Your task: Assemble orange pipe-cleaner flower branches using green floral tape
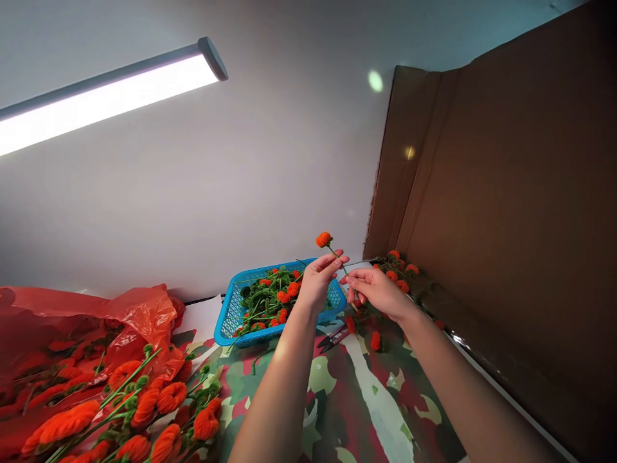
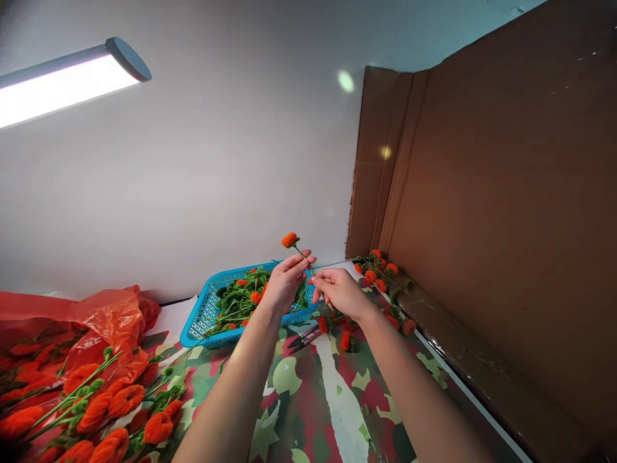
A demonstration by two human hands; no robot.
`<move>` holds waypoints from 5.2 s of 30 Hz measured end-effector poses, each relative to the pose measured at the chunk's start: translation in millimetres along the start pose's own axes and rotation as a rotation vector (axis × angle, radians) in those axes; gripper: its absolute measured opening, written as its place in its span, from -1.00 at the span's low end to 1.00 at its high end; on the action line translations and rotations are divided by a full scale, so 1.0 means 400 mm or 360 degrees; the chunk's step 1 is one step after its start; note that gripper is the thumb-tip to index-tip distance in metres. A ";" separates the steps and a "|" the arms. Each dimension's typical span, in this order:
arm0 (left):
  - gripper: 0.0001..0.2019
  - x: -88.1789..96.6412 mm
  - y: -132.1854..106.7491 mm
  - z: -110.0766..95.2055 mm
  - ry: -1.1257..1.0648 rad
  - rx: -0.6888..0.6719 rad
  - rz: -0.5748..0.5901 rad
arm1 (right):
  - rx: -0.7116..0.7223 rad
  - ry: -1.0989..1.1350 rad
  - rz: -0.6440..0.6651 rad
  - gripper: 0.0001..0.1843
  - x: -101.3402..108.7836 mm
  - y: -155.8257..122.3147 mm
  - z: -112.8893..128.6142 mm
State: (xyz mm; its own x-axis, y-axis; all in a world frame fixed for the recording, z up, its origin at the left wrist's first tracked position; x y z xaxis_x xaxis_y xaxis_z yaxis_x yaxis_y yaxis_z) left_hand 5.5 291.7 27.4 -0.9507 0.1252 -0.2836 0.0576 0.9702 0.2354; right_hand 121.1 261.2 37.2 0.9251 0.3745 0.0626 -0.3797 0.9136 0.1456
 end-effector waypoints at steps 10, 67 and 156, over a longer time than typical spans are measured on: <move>-0.67 -0.007 0.001 0.008 0.0082 0.0015 0.0049 | 0.0046 0.0016 0.0001 -0.68 -0.002 0.001 0.005; -0.80 -0.015 -0.008 -0.010 -0.0039 -0.0032 0.0004 | 0.0229 -0.0079 -0.0094 -0.74 -0.007 -0.018 0.052; -0.60 0.153 0.003 -0.076 0.1234 -0.0111 -0.0394 | 0.0244 0.0255 -0.0557 -0.63 0.091 0.026 -0.041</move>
State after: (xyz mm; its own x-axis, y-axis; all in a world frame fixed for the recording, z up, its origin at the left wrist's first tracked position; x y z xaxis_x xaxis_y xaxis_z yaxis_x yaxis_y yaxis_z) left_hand -62.0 294.2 38.5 -0.8756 -0.2947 0.3827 -0.1763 0.9327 0.3147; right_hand 151.0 286.8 24.8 0.9825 0.0763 -0.1698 -0.0267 0.9604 0.2772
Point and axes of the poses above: each hand's wrist, its own y-axis towards the middle knuckle, its own x-axis out of the back of the hand, z = x × y, the point moved 6 cm from there along y, towards the middle knuckle, and after that the axes turned 10 degrees about y, right-handed, at the moved point
